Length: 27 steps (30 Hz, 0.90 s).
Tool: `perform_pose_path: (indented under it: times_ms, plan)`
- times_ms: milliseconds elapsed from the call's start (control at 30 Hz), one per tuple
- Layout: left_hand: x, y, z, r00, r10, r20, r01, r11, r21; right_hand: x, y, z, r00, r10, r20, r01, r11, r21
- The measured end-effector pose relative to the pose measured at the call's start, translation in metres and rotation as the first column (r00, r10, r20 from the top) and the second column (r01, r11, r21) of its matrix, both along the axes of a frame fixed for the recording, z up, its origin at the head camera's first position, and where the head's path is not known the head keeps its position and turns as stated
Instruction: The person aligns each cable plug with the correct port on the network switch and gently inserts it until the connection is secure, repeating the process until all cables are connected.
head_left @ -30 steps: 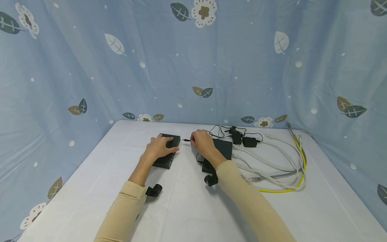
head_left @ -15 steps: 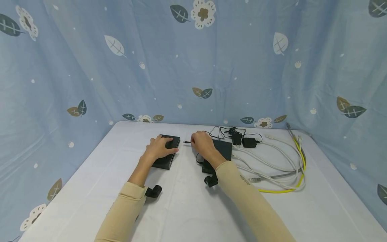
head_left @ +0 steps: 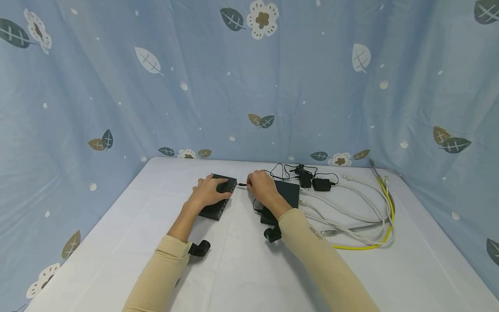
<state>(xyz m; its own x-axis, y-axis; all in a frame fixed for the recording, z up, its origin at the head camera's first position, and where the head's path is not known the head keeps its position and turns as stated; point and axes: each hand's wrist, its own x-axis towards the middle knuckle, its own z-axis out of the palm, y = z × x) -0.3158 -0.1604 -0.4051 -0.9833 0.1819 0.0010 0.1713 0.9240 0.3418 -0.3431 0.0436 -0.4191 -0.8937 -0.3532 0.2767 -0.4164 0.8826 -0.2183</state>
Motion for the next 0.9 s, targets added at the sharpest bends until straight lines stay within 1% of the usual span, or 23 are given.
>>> perform_pose_path:
  times_ms: [200, 333, 700, 900]
  plan:
    - [-0.0015, 0.0014, -0.0023, 1.0, -0.017, -0.005, 0.017, 1.0, 0.011, 0.0004, 0.001, 0.002, 1.0, 0.002, 0.009, -0.002, 1.0, 0.012]
    - [-0.0011, 0.0016, -0.0023, 1.0, -0.019, 0.003, 0.019, 1.0, 0.023, 0.0003, 0.0023, 0.0029, 1.0, -0.007, 0.006, 0.007, 1.0, 0.016]
    - [-0.0019, 0.0011, -0.0045, 0.999, -0.044, -0.008, 0.044, 0.999, 0.03, -0.0007, 0.0024, 0.0008, 1.0, -0.01, -0.011, 0.011, 1.0, 0.03]
    - [-0.0025, 0.0005, -0.0064, 0.999, -0.047, 0.0, 0.047, 0.999, 0.026, -0.0008, 0.0012, -0.0007, 1.0, -0.022, 0.003, 0.022, 0.999, 0.042]
